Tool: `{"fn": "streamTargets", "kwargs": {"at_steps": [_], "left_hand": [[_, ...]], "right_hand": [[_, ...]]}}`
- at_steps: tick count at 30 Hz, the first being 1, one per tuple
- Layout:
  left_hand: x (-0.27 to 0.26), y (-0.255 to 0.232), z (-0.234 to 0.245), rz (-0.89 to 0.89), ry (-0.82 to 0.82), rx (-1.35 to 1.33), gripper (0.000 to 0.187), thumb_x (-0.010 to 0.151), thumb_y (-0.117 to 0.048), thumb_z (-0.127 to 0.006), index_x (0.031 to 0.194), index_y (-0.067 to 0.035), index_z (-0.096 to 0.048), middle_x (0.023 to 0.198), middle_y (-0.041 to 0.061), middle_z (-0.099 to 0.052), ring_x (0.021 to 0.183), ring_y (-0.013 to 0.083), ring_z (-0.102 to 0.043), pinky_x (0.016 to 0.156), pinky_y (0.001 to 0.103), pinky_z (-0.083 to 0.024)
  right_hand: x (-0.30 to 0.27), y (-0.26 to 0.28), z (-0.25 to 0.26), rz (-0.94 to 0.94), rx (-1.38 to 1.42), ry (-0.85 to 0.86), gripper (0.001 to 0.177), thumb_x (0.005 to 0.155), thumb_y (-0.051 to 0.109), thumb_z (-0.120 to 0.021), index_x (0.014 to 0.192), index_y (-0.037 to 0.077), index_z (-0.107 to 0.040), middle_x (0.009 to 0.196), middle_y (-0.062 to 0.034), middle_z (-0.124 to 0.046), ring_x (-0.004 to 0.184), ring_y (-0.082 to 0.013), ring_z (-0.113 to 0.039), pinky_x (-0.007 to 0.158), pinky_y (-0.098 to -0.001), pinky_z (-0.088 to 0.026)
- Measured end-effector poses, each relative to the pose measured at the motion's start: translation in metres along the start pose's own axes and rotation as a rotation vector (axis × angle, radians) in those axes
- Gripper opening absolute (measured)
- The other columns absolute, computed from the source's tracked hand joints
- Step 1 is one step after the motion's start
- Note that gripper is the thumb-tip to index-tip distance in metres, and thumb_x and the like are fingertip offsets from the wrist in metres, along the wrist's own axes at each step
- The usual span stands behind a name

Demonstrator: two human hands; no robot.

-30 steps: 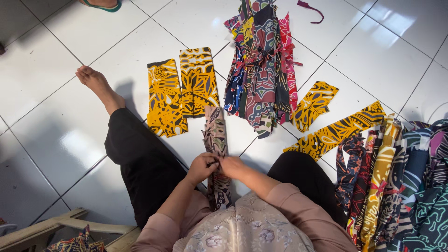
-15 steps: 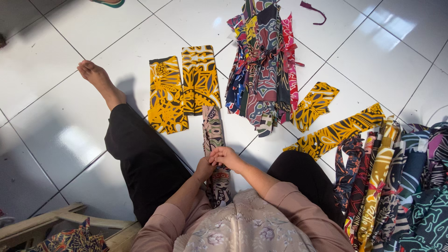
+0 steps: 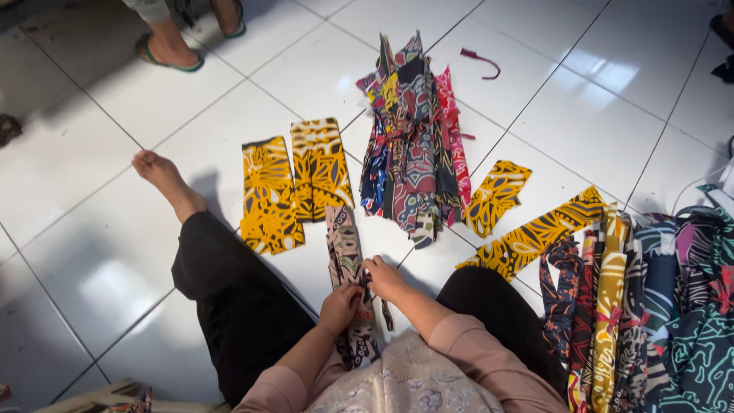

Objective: The person sits on a tiled floor and folds multiple pieces of patterned fabric one by one. They pick up each piece, fold it neatly, and place it into a growing stack. The process is repeated for several different fabric patterns.

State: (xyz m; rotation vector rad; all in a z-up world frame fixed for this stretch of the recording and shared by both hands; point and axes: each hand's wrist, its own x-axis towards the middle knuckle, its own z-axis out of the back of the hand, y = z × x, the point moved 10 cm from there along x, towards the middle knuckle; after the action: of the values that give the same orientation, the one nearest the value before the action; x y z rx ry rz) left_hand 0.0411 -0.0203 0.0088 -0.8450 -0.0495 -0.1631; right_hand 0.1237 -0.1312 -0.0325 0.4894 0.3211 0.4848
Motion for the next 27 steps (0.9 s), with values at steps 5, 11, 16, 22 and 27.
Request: {"fn": "streamTargets", "kwargs": {"at_steps": [5, 11, 16, 22, 27], "left_hand": [[0.001, -0.007, 0.008, 0.007, -0.032, 0.002, 0.018, 0.087, -0.008, -0.067, 0.104, -0.013, -0.072, 0.105, 0.007, -0.07, 0.096, 0.0336, -0.068, 0.08, 0.043, -0.055], [-0.002, 0.002, 0.0, 0.042, 0.052, -0.146, 0.036, 0.08, -0.002, -0.07, 0.115, -0.011, -0.071, 0.106, 0.007, -0.069, 0.098, 0.0305, -0.068, 0.085, 0.038, -0.055], [-0.004, 0.014, -0.018, 0.181, 0.144, -0.367, 0.023, 0.081, -0.005, -0.076, 0.104, -0.006, -0.074, 0.106, 0.007, -0.074, 0.096, 0.0229, -0.071, 0.084, 0.034, -0.055], [0.001, 0.025, -0.021, 0.359, 0.099, -0.484, 0.017, 0.091, -0.003, -0.064, 0.105, -0.004, -0.074, 0.096, 0.009, -0.077, 0.091, 0.0173, -0.07, 0.085, 0.031, -0.054], [0.011, 0.031, 0.0, 0.387, -0.093, -0.674, 0.035, 0.09, 0.006, -0.047, 0.115, -0.006, -0.069, 0.103, 0.009, -0.076, 0.095, 0.0176, -0.07, 0.086, 0.031, -0.056]], "right_hand": [[-0.023, -0.031, -0.024, -0.278, -0.131, 0.379, 0.064, 0.078, 0.033, -0.09, 0.126, 0.005, -0.059, 0.122, -0.0169, -0.066, 0.116, -0.0346, -0.064, 0.096, -0.0431, -0.051], [-0.037, 0.017, -0.063, 0.041, -0.079, 0.599, 0.014, 0.084, 0.017, -0.074, 0.084, 0.003, -0.075, 0.077, -0.0143, -0.073, 0.072, -0.0285, -0.075, 0.065, -0.0379, -0.057], [-0.026, 0.026, -0.045, -0.017, 0.527, 0.495, 0.018, 0.093, 0.019, -0.071, 0.091, 0.002, -0.075, 0.074, -0.0085, -0.071, 0.058, -0.0114, -0.063, 0.055, -0.0281, -0.05], [-0.006, 0.026, 0.001, 0.026, 0.851, 0.172, 0.036, 0.088, 0.005, -0.054, 0.12, 0.007, -0.068, 0.102, -0.0058, -0.075, 0.068, -0.0157, -0.063, 0.059, -0.0308, -0.051], [-0.026, 0.05, 0.013, 0.271, 0.363, 0.002, 0.04, 0.08, 0.004, -0.071, 0.12, 0.006, -0.063, 0.105, -0.0186, -0.071, 0.097, -0.0368, -0.069, 0.081, -0.0424, -0.055]]}}
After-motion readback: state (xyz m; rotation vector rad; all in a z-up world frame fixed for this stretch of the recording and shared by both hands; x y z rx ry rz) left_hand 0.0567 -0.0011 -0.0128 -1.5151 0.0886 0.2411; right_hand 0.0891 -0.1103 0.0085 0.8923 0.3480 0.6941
